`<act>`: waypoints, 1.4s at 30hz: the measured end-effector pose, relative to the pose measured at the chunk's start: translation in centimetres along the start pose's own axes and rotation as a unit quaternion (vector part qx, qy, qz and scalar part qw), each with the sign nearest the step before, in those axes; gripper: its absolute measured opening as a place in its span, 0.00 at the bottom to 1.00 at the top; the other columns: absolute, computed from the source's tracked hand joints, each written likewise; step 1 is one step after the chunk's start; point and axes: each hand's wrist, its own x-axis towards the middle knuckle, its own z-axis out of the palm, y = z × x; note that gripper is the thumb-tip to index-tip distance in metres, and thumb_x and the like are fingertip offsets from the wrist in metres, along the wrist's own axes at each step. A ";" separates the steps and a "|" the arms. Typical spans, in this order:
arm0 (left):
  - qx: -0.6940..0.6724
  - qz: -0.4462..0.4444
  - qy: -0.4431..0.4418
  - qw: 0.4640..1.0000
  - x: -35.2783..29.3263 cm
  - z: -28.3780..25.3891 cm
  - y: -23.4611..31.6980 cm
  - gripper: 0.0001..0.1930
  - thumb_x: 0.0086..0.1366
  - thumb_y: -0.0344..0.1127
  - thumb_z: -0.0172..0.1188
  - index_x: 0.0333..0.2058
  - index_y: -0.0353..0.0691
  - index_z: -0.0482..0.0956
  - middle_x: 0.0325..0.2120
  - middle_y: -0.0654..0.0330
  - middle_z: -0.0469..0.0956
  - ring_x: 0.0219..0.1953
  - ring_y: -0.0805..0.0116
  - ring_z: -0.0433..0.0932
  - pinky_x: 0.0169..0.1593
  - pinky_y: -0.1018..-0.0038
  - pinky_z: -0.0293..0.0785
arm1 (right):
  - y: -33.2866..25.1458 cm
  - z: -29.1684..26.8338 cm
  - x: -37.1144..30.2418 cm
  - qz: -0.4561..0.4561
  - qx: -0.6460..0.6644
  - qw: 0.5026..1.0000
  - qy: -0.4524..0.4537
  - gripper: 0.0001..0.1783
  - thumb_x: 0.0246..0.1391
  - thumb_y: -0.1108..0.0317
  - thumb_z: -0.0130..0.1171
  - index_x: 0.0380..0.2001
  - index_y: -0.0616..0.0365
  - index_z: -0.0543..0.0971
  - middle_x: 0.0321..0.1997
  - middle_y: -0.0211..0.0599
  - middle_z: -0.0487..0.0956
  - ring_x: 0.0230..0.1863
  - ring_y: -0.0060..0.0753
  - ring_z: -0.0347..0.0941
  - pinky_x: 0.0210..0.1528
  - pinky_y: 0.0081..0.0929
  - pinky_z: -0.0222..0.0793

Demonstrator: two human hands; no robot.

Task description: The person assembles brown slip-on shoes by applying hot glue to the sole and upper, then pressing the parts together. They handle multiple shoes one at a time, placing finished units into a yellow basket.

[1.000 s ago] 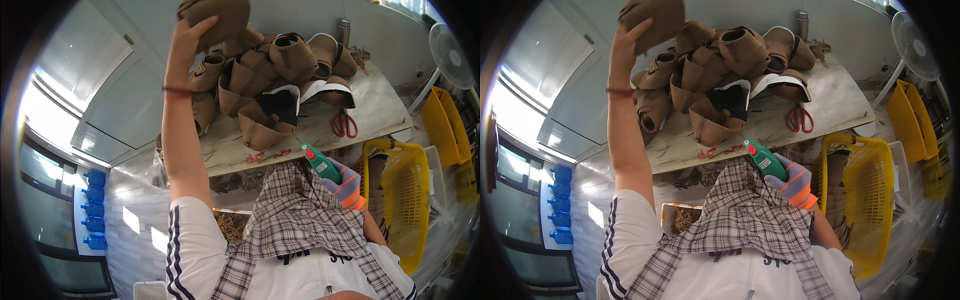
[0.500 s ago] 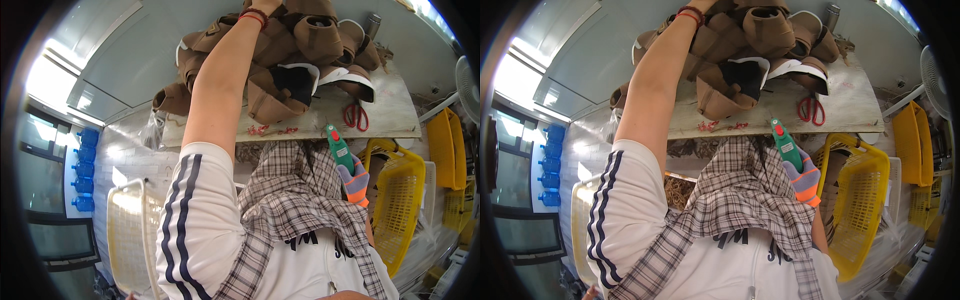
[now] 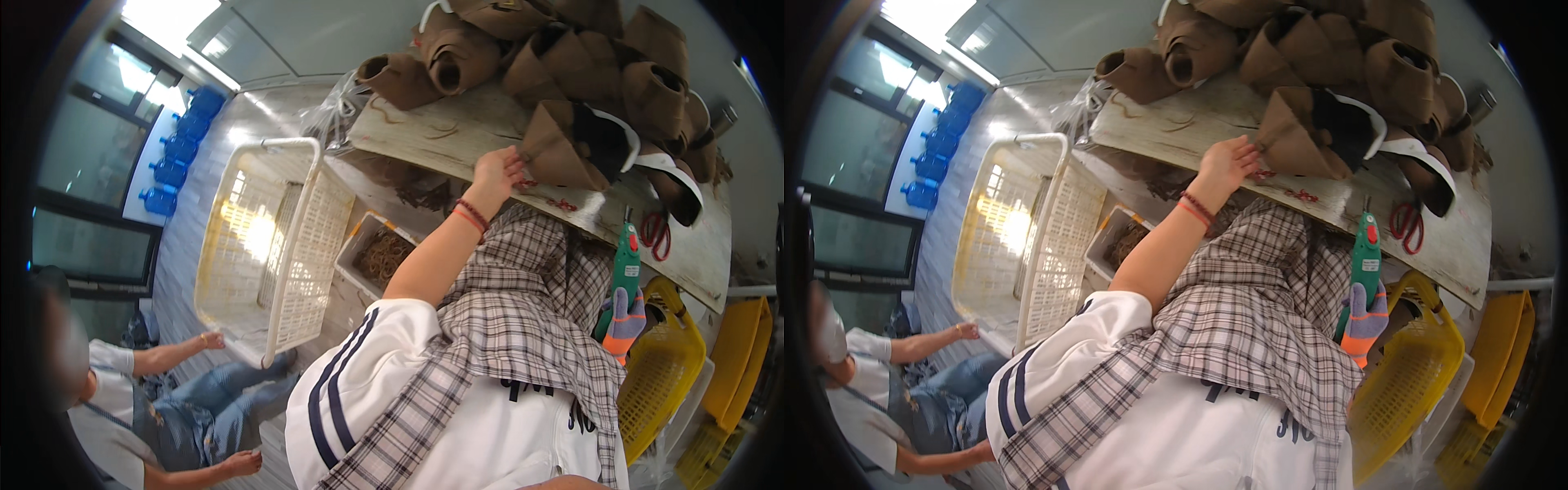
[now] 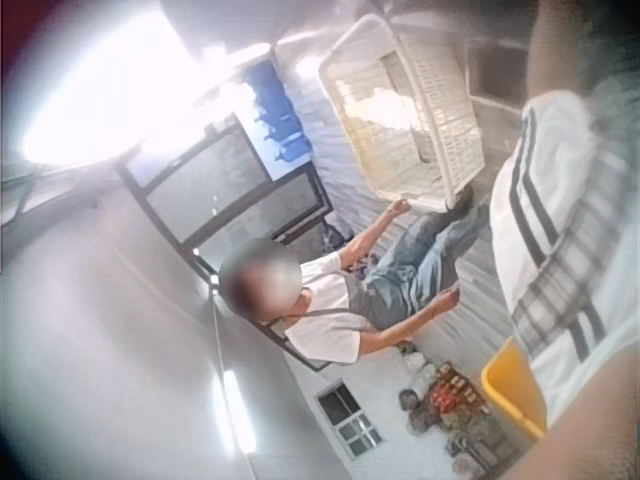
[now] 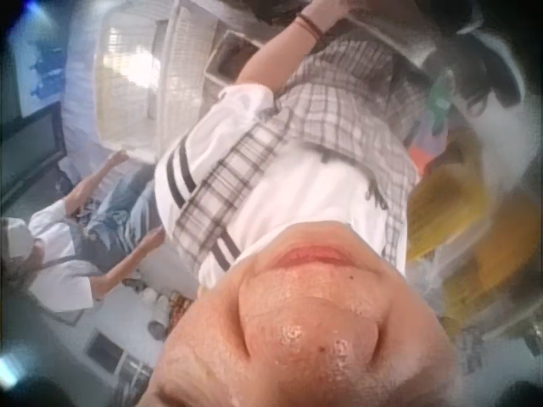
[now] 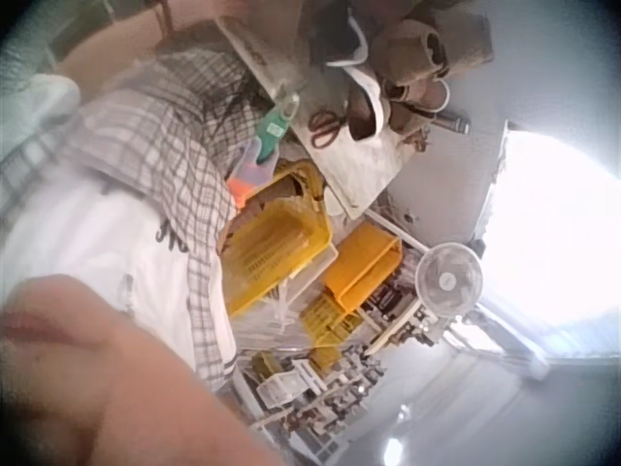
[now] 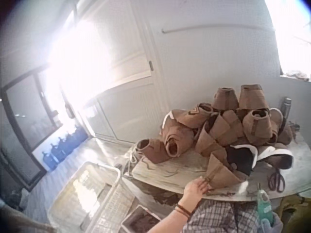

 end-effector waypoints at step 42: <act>0.241 0.293 -0.219 0.899 -12.8 2.0 -6.9 0.19 0.67 0.31 0.55 0.56 0.35 0.70 0.51 0.63 0.74 0.51 0.75 0.70 0.55 0.76 0.65 | -2.6 0.3 -1.5 0.019 -0.050 0.998 -0.032 0.28 0.50 0.64 0.68 0.51 0.65 0.73 0.35 0.35 0.82 0.32 0.17 0.77 0.36 0.17 0.74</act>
